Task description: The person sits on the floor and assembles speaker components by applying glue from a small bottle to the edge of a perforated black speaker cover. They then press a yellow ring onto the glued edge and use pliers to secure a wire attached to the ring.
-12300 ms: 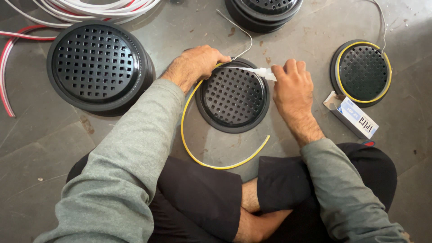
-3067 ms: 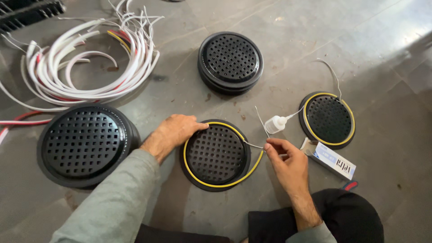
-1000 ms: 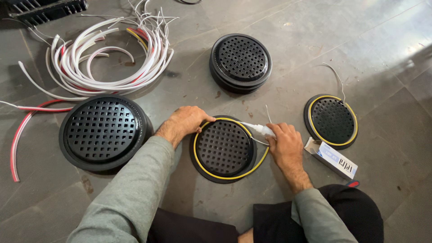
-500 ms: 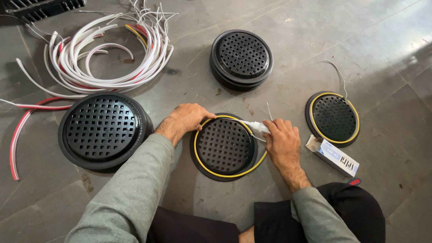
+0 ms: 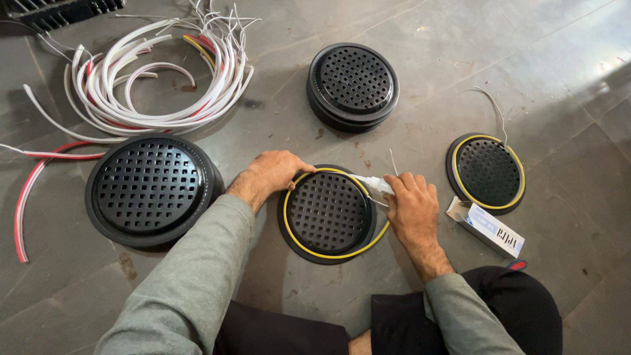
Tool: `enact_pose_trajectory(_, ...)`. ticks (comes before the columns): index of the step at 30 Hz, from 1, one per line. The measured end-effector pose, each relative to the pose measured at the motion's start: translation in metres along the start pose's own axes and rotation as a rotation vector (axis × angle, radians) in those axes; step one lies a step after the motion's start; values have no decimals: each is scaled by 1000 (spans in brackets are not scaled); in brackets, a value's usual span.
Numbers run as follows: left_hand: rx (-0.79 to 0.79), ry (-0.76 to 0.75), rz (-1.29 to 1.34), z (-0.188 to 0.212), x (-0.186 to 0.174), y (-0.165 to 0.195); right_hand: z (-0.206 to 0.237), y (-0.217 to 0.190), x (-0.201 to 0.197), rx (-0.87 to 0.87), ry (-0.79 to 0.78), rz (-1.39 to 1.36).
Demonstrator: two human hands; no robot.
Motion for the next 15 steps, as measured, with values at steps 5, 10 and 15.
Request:
enact_pose_trajectory(5,9,-2,-8,-4,7,-3,3,3,-8,6,30,-21)
enact_pose_trajectory(10,13,41,28,-8,10,-10,5,1,-20,19,41,-31)
enact_pose_trajectory(15,34,61,-7,-9,8,-4,11,1,-33,20,57,-11)
Point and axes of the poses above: each hand's wrist, its own z-axis away from the middle knuckle, its own x-axis out of the palm, y = z × x, the point moved 7 cm from there along -z, towards the middle knuckle, and after that the axes turned 9 degrees about -z, right-handed, at the moved point
